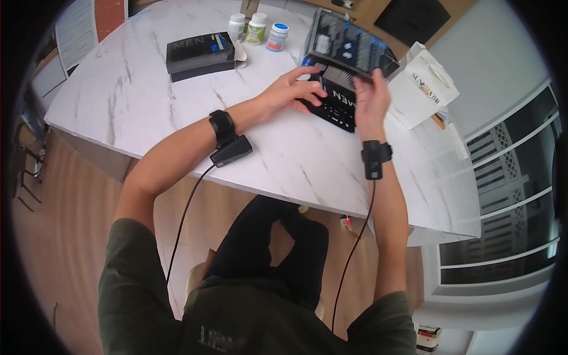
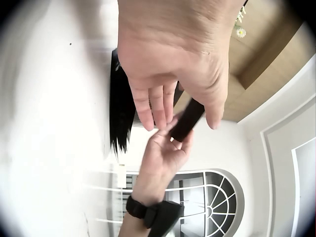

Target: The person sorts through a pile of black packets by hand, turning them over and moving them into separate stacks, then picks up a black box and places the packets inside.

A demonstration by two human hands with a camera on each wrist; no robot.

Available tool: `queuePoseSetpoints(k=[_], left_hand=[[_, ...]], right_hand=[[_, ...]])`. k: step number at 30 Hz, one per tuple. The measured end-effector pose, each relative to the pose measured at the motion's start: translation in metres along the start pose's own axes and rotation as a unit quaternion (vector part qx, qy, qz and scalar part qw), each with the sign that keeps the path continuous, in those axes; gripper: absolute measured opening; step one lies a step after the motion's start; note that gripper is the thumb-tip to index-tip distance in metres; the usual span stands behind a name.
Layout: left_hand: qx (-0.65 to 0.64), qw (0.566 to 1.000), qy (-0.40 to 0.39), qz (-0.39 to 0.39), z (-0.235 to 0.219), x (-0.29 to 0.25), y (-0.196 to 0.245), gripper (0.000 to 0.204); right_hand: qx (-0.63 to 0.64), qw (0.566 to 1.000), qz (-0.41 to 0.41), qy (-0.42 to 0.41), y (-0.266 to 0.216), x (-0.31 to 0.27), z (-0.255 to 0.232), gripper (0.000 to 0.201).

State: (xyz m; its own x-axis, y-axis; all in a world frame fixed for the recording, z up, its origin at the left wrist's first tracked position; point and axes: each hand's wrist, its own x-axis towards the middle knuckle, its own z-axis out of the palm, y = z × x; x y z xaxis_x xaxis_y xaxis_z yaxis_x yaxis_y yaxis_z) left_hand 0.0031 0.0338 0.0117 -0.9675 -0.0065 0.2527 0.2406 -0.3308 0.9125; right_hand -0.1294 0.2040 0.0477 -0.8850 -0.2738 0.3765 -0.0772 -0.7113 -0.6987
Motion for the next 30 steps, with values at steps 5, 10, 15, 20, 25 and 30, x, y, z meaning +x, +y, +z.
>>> queuePoseSetpoints(k=[5, 10, 15, 20, 25, 30], left_hand=[[-0.021, 0.999, 0.018, 0.042, -0.001, 0.006, -0.016, 0.050], [0.037, 0.989, 0.110, 0.086, -0.010, 0.007, -0.008, 0.040], [0.097, 0.970, 0.168, 0.149, -0.005, 0.003, -0.005, 0.030], [0.217, 0.955, 0.128, 0.155, -0.007, -0.002, -0.003, 0.040], [0.190, 0.964, 0.111, 0.151, -0.009, 0.002, 0.001, 0.043], [0.189, 0.966, 0.108, 0.139, -0.008, 0.002, 0.002, 0.045]], right_hand=[[-0.017, 0.993, 0.077, -0.091, 0.042, -0.034, 0.000, 0.017], [-0.118, 0.972, 0.078, -0.189, 0.037, -0.046, -0.003, 0.036], [-0.085, 0.985, 0.027, -0.146, 0.034, -0.044, -0.003, 0.034], [-0.150, 0.980, 0.053, -0.116, 0.031, -0.042, -0.007, 0.044], [-0.225, 0.964, 0.057, -0.131, 0.036, -0.039, -0.010, 0.047], [-0.327, 0.936, 0.033, -0.122, 0.033, -0.041, -0.011, 0.034]])
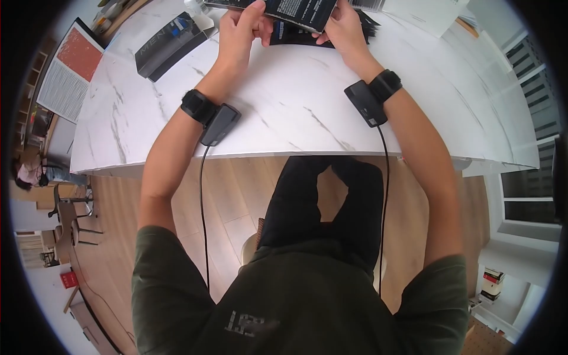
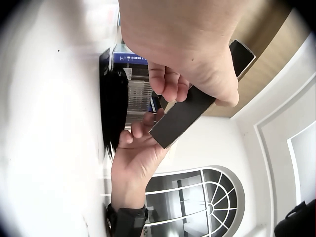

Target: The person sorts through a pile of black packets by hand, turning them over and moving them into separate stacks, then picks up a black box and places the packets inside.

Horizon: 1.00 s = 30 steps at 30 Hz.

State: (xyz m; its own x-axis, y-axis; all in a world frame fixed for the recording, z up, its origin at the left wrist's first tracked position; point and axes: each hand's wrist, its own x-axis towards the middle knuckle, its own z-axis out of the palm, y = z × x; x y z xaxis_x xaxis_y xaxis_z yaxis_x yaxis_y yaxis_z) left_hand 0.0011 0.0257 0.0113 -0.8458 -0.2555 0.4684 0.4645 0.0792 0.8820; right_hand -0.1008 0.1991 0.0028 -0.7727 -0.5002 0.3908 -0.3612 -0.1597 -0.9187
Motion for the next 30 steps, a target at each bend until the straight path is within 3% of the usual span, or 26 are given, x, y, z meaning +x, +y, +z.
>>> queuePoseSetpoints(k=[3, 6, 13, 16, 19, 22, 28, 30], left_hand=[[0.023, 0.999, -0.025, -0.009, -0.003, 0.001, -0.002, 0.046], [0.039, 0.999, -0.021, -0.018, -0.004, -0.002, -0.003, 0.047], [0.042, 0.999, -0.020, -0.011, -0.005, 0.001, -0.003, 0.048], [0.036, 0.999, -0.021, -0.012, -0.002, -0.002, -0.002, 0.048], [0.012, 0.999, -0.026, -0.017, -0.001, 0.000, -0.002, 0.048], [0.003, 0.999, -0.037, -0.011, -0.003, 0.002, -0.002, 0.049], [0.042, 0.997, -0.067, -0.016, 0.004, -0.003, 0.000, 0.050], [0.044, 0.996, -0.071, -0.019, 0.003, -0.003, 0.001, 0.050]], right_hand=[[-0.081, 0.977, -0.167, 0.104, 0.005, 0.002, 0.001, 0.025], [-0.196, 0.957, -0.169, 0.134, -0.001, 0.000, -0.001, 0.023], [-0.127, 0.975, -0.145, 0.110, -0.003, -0.002, 0.002, 0.021], [-0.162, 0.966, -0.163, 0.116, 0.000, 0.000, 0.000, 0.021], [-0.227, 0.959, -0.113, 0.127, -0.001, 0.001, -0.002, 0.021], [-0.214, 0.961, -0.118, 0.129, 0.001, 0.002, -0.004, 0.022], [-0.199, 0.939, -0.267, 0.092, -0.011, -0.010, 0.001, 0.026], [-0.225, 0.940, -0.248, 0.067, -0.002, -0.004, -0.002, 0.026]])
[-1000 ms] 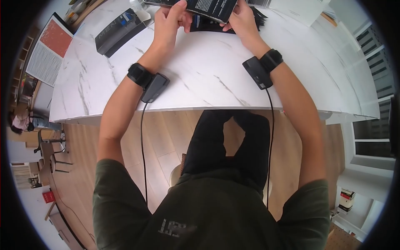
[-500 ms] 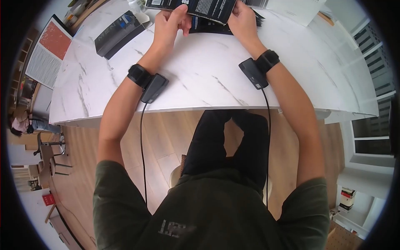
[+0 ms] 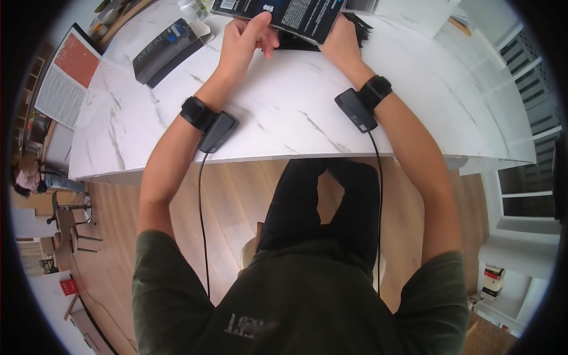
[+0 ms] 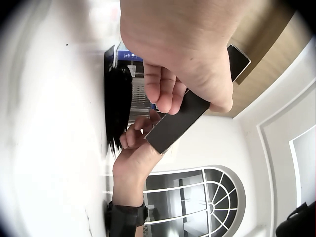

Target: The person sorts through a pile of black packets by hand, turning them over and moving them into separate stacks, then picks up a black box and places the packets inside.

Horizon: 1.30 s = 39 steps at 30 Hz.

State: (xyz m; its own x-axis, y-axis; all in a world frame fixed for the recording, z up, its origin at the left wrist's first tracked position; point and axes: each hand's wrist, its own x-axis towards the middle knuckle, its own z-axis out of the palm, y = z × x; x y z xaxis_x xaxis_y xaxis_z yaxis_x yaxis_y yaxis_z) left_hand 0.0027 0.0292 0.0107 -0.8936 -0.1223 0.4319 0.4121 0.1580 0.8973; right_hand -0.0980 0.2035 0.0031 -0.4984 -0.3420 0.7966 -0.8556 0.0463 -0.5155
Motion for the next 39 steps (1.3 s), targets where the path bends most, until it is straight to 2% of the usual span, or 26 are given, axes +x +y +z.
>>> queuePoseSetpoints(k=[2, 6, 7, 10, 11, 14, 15, 18, 19, 20, 22, 23, 26, 27, 30, 33, 34, 35, 36, 37, 39], left_hand=[[-0.007, 1.000, -0.006, -0.001, -0.001, 0.000, -0.002, 0.050], [-0.023, 1.000, -0.004, -0.002, 0.003, 0.002, 0.001, 0.048], [-0.036, 0.999, -0.001, -0.005, 0.005, 0.001, 0.003, 0.048], [-0.102, 0.995, 0.018, -0.003, 0.001, 0.001, 0.002, 0.049], [-0.129, 0.991, 0.025, 0.000, 0.000, 0.002, 0.000, 0.049], [-0.140, 0.989, 0.042, 0.010, -0.010, 0.007, -0.002, 0.050], [-0.122, 0.991, 0.054, 0.028, -0.011, 0.008, -0.002, 0.048], [-0.047, 0.994, 0.093, 0.037, -0.009, 0.005, 0.002, 0.046], [-0.058, 0.993, 0.088, 0.051, -0.010, 0.005, -0.001, 0.043], [-0.058, 0.992, 0.099, 0.057, -0.010, 0.004, 0.000, 0.041], [-0.060, 0.988, 0.119, 0.076, -0.008, 0.006, 0.004, 0.040], [-0.045, 0.987, 0.128, 0.090, -0.008, 0.007, 0.007, 0.038], [-0.006, 0.978, 0.161, 0.131, -0.010, 0.005, 0.013, 0.036], [0.003, 0.974, 0.177, 0.144, -0.011, 0.005, 0.016, 0.038], [-0.001, 0.954, 0.244, 0.176, -0.019, 0.007, 0.022, 0.044], [-0.025, 0.946, 0.271, 0.177, -0.029, 0.009, 0.032, 0.050], [-0.053, 0.949, 0.256, 0.178, -0.032, 0.010, 0.032, 0.050], [-0.082, 0.951, 0.240, 0.178, -0.036, 0.013, 0.030, 0.050], [-0.111, 0.952, 0.225, 0.177, -0.041, 0.014, 0.026, 0.050], [-0.100, 0.967, 0.184, 0.147, -0.048, 0.012, 0.021, 0.049], [-0.025, 0.975, 0.172, 0.136, -0.036, 0.008, 0.020, 0.048]], right_hand=[[-0.018, 0.999, -0.024, -0.021, 0.007, -0.001, 0.002, 0.026], [0.034, 0.997, 0.064, 0.008, 0.013, -0.004, 0.004, 0.027], [0.020, 0.999, 0.000, 0.041, 0.020, -0.002, 0.008, 0.025], [0.027, 0.998, 0.034, 0.051, 0.062, -0.017, 0.025, 0.024], [0.212, 0.952, 0.213, -0.063, 0.023, -0.006, 0.002, 0.026], [0.161, 0.959, 0.228, -0.043, -0.008, -0.003, 0.000, 0.029], [0.110, 0.978, 0.177, -0.003, 0.003, 0.000, 0.006, 0.025], [0.046, 0.987, 0.115, 0.107, 0.004, 0.002, 0.011, 0.023], [0.035, 0.985, 0.145, 0.088, 0.005, 0.002, 0.007, 0.023], [0.080, 0.980, 0.180, 0.036, 0.005, -0.001, 0.006, 0.022], [0.166, 0.954, 0.242, -0.068, 0.006, 0.000, 0.002, 0.033], [0.295, 0.922, 0.244, -0.063, 0.005, -0.001, 0.006, 0.037], [0.476, 0.821, 0.309, -0.070, -0.001, -0.003, 0.008, 0.047], [0.527, 0.785, 0.321, -0.055, -0.005, -0.002, 0.007, 0.058], [0.600, 0.735, 0.312, -0.054, -0.009, 0.000, 0.004, 0.060], [0.596, 0.741, 0.307, -0.045, -0.007, 0.001, 0.004, 0.048], [0.599, 0.738, 0.309, -0.036, -0.008, 0.000, 0.004, 0.047], [0.627, 0.712, 0.311, -0.048, -0.007, -0.001, 0.003, 0.043], [0.623, 0.716, 0.311, -0.054, -0.006, -0.001, 0.003, 0.041], [0.617, 0.720, 0.311, -0.061, -0.006, -0.001, 0.003, 0.039], [0.603, 0.728, 0.319, -0.066, -0.006, -0.001, 0.002, 0.036]])
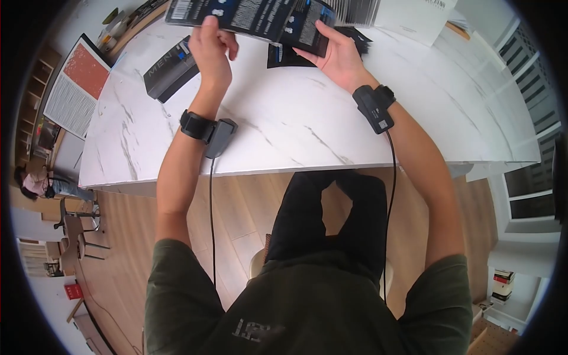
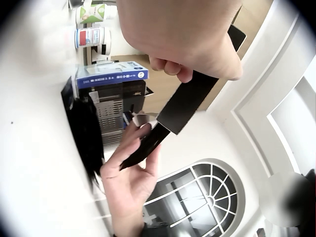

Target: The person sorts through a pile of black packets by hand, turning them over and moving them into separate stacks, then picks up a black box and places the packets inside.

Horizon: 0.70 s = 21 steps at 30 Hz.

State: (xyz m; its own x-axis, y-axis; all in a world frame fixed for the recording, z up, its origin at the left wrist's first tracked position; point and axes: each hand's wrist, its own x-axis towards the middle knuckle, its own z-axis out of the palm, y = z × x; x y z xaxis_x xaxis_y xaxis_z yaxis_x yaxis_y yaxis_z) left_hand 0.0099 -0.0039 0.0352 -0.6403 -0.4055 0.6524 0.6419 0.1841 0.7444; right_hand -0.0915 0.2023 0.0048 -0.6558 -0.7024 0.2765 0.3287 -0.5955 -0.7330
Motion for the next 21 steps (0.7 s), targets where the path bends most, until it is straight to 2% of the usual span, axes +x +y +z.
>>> queuePoseSetpoints(k=[1, 2, 5, 9, 11, 12, 15, 16, 17, 19, 20, 21], left_hand=[[0.037, 0.999, -0.010, 0.003, 0.006, -0.002, 0.001, 0.048], [0.025, 0.999, -0.007, -0.020, 0.009, -0.003, 0.001, 0.049], [0.010, 1.000, -0.004, -0.018, 0.010, -0.004, 0.005, 0.049], [-0.063, 0.994, 0.077, -0.033, -0.001, 0.004, 0.002, 0.051], [-0.096, 0.988, 0.119, -0.035, -0.009, 0.012, 0.003, 0.046], [-0.112, 0.983, 0.139, -0.037, -0.014, 0.015, 0.004, 0.044], [-0.157, 0.960, 0.221, -0.061, -0.032, 0.024, 0.003, 0.044], [-0.159, 0.947, 0.268, -0.073, -0.033, 0.026, 0.001, 0.049], [-0.170, 0.943, 0.274, -0.087, -0.035, 0.027, -0.002, 0.051], [-0.188, 0.933, 0.287, -0.108, -0.046, 0.028, -0.018, 0.053], [-0.198, 0.928, 0.291, -0.119, -0.050, 0.028, -0.025, 0.058], [-0.202, 0.924, 0.295, -0.137, -0.049, 0.027, -0.025, 0.059]], right_hand=[[-0.008, 1.000, 0.003, 0.008, -0.001, -0.001, 0.001, 0.035], [-0.014, 1.000, 0.005, 0.015, -0.001, -0.001, 0.002, 0.035], [-0.036, 0.998, 0.007, 0.051, -0.005, -0.002, 0.002, 0.033], [-0.042, 0.993, -0.042, 0.102, -0.009, 0.002, -0.005, 0.027], [-0.042, 0.987, -0.071, 0.138, -0.015, 0.006, -0.008, 0.026], [-0.057, 0.987, -0.086, 0.127, -0.018, 0.011, -0.016, 0.026], [-0.183, 0.962, -0.097, 0.180, -0.031, 0.011, -0.025, 0.027], [-0.280, 0.934, -0.082, 0.205, -0.037, 0.008, -0.026, 0.040], [-0.403, 0.876, -0.112, 0.240, -0.039, 0.011, -0.036, 0.044], [-0.618, 0.709, -0.172, 0.293, -0.031, 0.027, -0.066, 0.052], [-0.681, 0.648, -0.200, 0.276, -0.029, 0.026, -0.074, 0.062], [-0.687, 0.646, -0.195, 0.270, -0.027, 0.028, -0.081, 0.061]])
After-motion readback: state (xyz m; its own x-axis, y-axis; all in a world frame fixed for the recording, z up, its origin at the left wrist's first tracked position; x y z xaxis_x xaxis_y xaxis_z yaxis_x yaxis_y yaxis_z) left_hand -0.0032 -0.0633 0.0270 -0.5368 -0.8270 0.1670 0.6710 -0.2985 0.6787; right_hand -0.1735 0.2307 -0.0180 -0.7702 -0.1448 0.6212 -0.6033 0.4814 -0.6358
